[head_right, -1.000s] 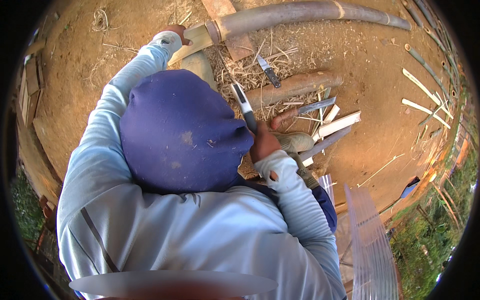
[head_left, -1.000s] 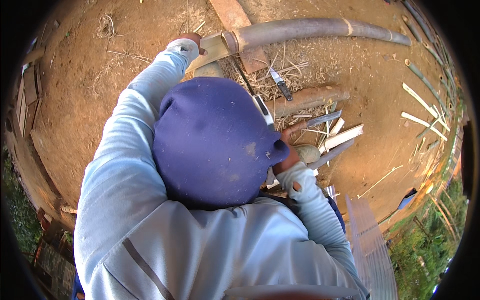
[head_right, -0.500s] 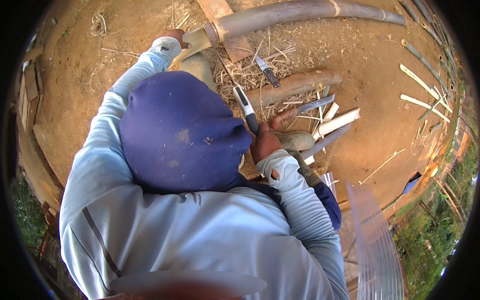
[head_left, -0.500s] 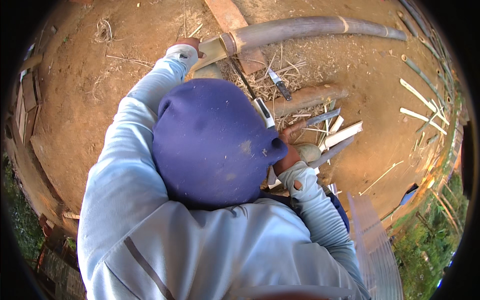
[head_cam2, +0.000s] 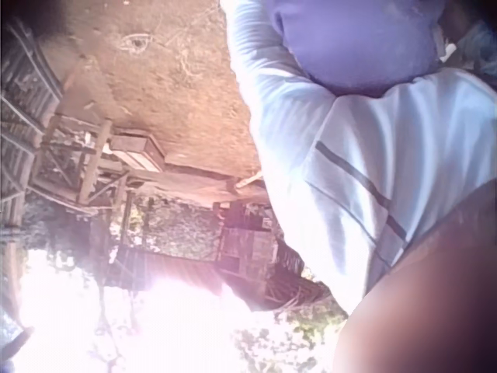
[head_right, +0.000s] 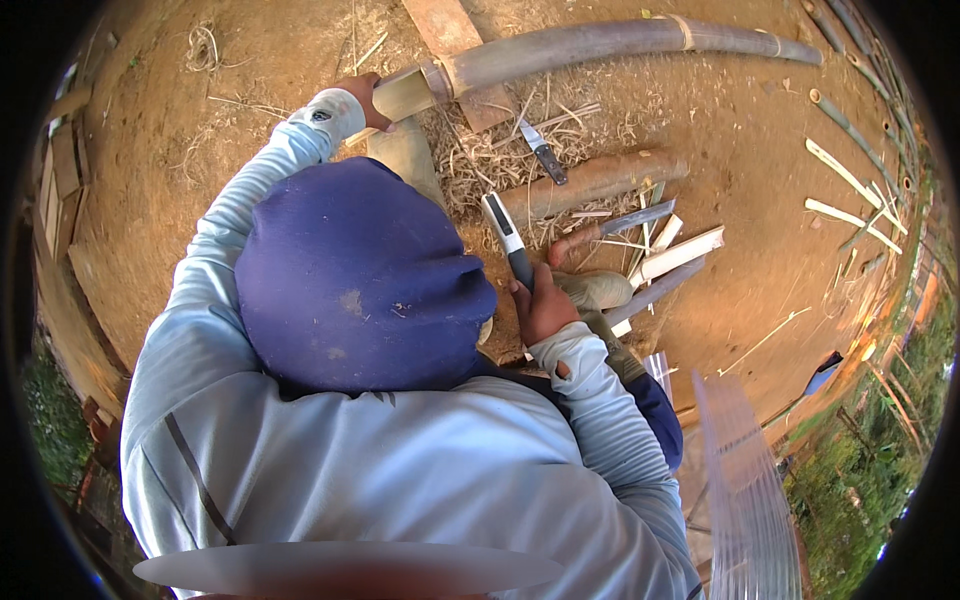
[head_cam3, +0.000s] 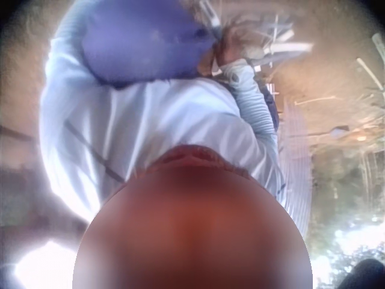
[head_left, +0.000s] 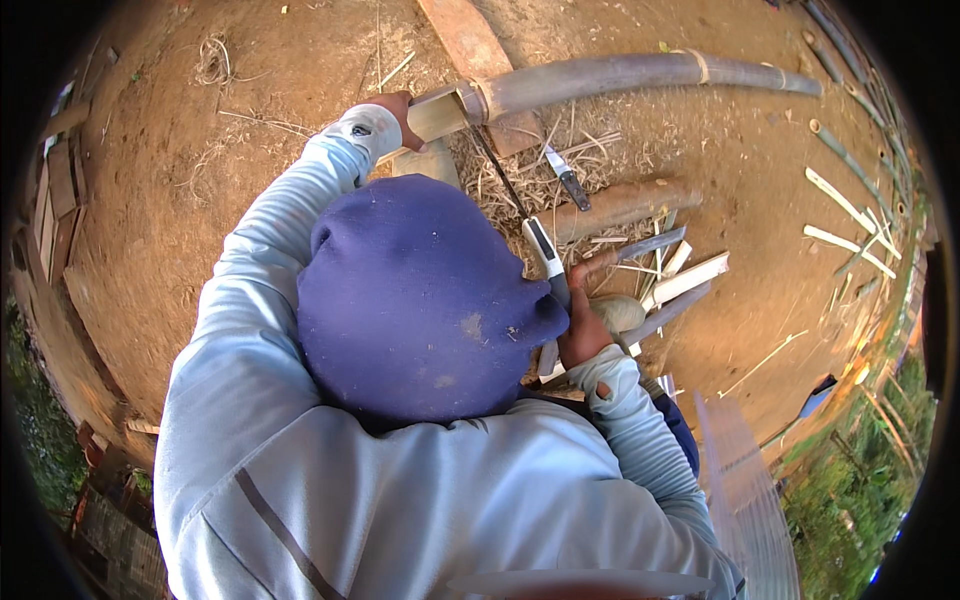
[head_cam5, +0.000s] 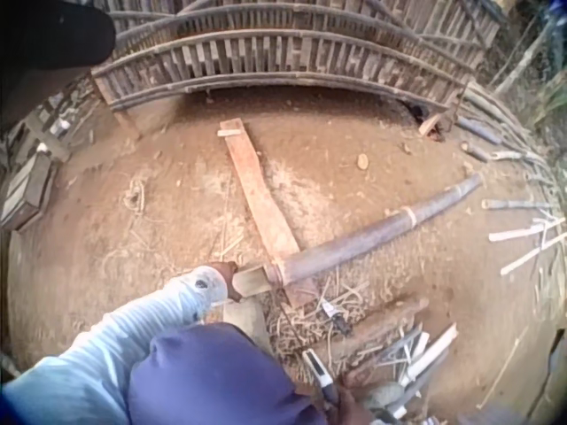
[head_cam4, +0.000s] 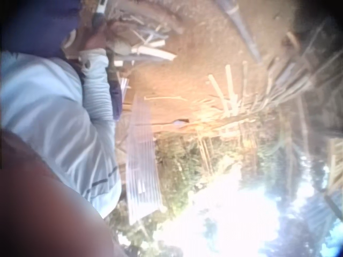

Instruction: The person splits a bamboo pole into thin strips using a machete and a hand saw. They repeatedly cut, split, and separate sections of bamboo, producing multiple flat strips.

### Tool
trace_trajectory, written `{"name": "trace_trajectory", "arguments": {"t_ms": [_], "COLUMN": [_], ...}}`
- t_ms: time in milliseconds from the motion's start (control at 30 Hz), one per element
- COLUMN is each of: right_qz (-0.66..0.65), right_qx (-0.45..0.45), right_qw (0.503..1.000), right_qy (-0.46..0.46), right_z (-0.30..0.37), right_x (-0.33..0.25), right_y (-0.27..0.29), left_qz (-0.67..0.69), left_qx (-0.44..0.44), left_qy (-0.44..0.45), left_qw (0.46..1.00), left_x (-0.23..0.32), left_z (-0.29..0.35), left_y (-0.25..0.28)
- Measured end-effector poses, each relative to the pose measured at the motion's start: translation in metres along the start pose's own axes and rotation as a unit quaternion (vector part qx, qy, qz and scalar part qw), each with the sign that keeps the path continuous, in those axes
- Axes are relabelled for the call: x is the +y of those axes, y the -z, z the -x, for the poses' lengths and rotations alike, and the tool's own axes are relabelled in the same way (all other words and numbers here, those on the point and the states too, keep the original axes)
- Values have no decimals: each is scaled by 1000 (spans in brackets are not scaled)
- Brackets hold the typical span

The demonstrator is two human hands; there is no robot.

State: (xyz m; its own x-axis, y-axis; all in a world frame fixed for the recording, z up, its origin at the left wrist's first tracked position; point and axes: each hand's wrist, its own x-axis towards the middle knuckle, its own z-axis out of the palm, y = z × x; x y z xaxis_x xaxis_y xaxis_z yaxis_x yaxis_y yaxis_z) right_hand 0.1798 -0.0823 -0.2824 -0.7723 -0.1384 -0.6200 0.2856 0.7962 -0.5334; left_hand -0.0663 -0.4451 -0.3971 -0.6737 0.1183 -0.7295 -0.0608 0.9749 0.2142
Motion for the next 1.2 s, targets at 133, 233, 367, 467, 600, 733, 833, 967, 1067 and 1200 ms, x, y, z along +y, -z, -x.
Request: {"name": "trace_trajectory", "arguments": {"t_ms": [133,233,367,467,600,733,833,967,1067,1200], "right_qz": [8,-1,12,-19,-24,-22,-27,-15,-7,4], "right_qx": [-15,-53,-41,-10,20,-17,11,-99,-45,-28], "right_qw": [1000,997,997,1000,996,999,1000,991,998,998], "right_qy": [-22,-48,-63,13,87,24,2,-91,-40,-62], "right_z": [0,-4,-2,11,-28,-24,-17,-76,-41,-19], "right_x": [-13,-19,-10,-8,-1,-10,14,-46,-6,6], "right_y": [7,4,-3,10,-17,-3,-15,1,-14,-22], "left_qz": [-24,-22,-21,-19,-28,-44,-22,-30,-47,-35], "left_qx": [-16,-4,3,-4,12,45,36,38,48,10], "left_qy": [41,44,34,31,35,66,51,47,59,48], "left_qw": [999,999,999,999,999,996,998,998,996,998], "left_x": [10,12,2,7,7,18,13,23,18,24], "left_z": [-1,1,-9,-1,-3,6,1,8,16,17], "left_y": [-2,-2,-10,-2,-4,-4,-4,-1,-6,6]}}
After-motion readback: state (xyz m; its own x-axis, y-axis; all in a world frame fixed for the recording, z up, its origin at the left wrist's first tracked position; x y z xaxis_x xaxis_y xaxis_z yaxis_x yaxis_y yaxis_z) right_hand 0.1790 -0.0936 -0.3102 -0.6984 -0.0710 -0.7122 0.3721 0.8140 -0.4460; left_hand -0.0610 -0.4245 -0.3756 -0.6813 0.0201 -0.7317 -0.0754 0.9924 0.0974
